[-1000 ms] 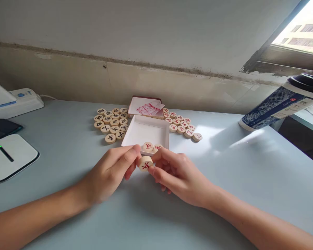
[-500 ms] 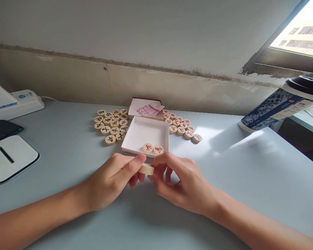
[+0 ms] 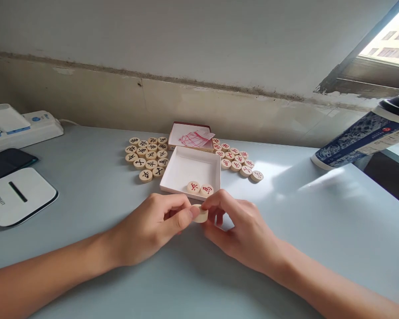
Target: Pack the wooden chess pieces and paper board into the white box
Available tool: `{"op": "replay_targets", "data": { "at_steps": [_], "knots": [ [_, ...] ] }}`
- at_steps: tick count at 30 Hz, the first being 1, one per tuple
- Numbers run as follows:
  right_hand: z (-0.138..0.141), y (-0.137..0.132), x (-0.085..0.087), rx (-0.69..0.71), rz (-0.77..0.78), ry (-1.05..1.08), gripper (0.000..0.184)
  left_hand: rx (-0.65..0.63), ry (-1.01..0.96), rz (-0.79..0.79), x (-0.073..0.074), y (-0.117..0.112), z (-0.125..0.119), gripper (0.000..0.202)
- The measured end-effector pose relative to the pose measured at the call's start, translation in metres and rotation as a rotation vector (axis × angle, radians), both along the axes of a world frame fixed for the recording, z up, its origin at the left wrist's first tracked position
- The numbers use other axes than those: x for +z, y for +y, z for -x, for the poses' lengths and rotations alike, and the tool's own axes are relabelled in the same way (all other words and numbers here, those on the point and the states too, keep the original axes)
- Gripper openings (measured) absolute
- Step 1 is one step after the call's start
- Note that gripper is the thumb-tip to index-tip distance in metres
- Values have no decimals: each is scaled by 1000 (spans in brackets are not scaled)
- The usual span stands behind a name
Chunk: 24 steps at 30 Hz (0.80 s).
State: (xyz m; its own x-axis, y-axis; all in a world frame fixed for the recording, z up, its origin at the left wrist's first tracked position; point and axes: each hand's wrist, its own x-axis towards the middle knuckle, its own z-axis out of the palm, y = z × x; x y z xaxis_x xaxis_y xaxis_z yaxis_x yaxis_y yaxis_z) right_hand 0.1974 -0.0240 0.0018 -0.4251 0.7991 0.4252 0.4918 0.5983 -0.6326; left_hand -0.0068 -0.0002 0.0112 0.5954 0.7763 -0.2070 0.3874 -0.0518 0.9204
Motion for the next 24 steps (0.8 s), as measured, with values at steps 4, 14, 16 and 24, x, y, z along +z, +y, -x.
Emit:
{"op": "replay_targets", "data": {
  "at_steps": [4, 14, 16, 24],
  "knots": [
    [-1, 1, 0, -7, -8, -17, 21, 0, -4, 9, 2, 0, -1, 46],
    [0, 2, 2, 105, 143, 17, 16, 59, -144, 42, -1, 3, -2, 23],
    [1, 1, 4, 99, 200, 58, 12, 80, -148, 32, -2, 2, -3, 22],
    [0, 2, 7, 63, 460, 114, 10, 108, -229, -65, 3, 1, -6, 11]
  ]
}}
